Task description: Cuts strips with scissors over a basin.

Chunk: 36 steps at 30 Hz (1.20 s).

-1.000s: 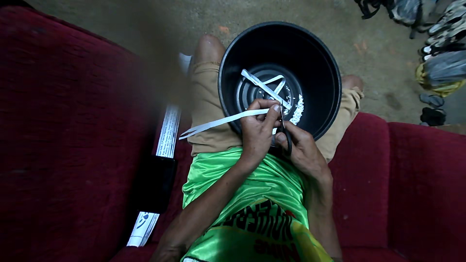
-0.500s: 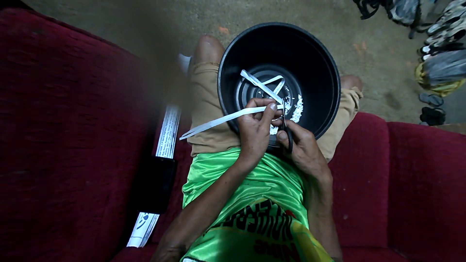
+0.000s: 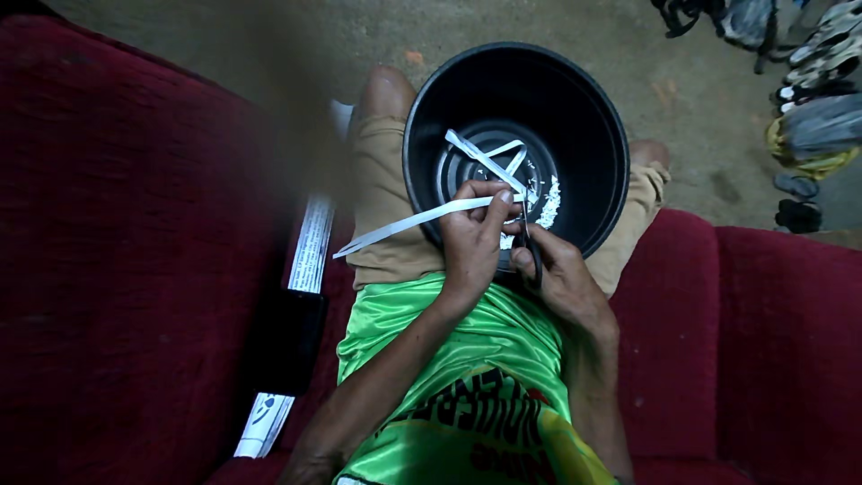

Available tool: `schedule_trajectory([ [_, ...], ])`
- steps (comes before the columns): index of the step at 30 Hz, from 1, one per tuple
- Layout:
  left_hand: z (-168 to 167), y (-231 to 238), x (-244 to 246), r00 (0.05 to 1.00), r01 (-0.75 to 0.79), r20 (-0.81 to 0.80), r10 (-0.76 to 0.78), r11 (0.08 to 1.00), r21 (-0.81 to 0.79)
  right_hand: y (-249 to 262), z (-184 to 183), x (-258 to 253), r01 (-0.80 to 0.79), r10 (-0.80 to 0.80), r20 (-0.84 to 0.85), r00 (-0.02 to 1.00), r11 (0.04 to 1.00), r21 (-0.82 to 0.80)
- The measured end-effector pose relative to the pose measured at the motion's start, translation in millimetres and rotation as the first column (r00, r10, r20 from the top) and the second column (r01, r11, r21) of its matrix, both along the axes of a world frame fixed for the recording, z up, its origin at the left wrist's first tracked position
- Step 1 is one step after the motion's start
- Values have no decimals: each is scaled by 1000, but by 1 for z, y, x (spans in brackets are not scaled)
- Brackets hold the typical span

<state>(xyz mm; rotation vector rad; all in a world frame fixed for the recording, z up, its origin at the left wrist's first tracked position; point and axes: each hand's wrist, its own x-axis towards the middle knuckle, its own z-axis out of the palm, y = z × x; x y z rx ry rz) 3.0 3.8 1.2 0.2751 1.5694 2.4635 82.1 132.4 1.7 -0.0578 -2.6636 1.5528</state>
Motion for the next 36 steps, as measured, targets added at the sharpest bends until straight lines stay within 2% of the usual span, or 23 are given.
schedule_trajectory([
  [32, -2, 1, 2, 1000, 0, -3, 0, 1000, 0, 0, -3, -1, 42, -43, -53, 998, 999, -12],
  [36, -1, 1, 1, 1000, -17, 8, 17, 1000, 5, 0, -1, 2, 18, -18, -10, 1000, 1000, -8],
])
